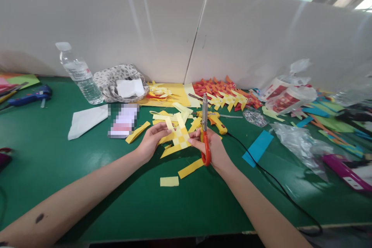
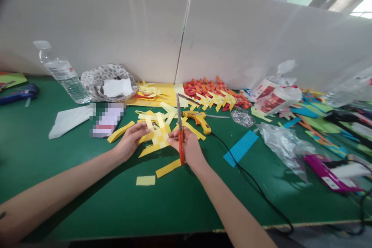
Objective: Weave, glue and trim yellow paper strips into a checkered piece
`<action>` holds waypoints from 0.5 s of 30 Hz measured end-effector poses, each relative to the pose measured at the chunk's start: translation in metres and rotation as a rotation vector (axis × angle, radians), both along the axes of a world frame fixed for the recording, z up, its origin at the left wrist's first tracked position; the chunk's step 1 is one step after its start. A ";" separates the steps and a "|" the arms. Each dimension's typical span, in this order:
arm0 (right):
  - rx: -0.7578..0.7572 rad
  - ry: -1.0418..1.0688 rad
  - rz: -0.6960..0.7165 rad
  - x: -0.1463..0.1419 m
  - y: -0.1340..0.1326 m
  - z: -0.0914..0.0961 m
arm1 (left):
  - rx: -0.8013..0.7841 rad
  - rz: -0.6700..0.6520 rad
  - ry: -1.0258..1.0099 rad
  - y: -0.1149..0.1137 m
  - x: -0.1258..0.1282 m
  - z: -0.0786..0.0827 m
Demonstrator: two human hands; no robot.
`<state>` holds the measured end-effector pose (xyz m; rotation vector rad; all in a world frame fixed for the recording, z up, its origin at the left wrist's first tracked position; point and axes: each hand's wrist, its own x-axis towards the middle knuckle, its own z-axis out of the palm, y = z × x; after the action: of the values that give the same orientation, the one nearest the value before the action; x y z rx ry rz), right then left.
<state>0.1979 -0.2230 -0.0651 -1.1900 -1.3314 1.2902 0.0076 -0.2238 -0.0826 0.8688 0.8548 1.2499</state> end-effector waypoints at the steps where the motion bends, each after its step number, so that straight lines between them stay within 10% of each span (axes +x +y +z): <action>1: 0.005 -0.005 -0.015 0.000 0.001 0.000 | -0.007 -0.012 -0.010 0.000 0.000 0.000; 15: 0.025 0.062 -0.127 -0.002 -0.005 0.010 | 0.048 -0.066 0.092 -0.003 0.000 -0.004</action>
<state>0.1954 -0.2276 -0.0550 -1.1880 -1.2047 1.2067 0.0077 -0.2265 -0.0862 0.9916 0.8654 1.1841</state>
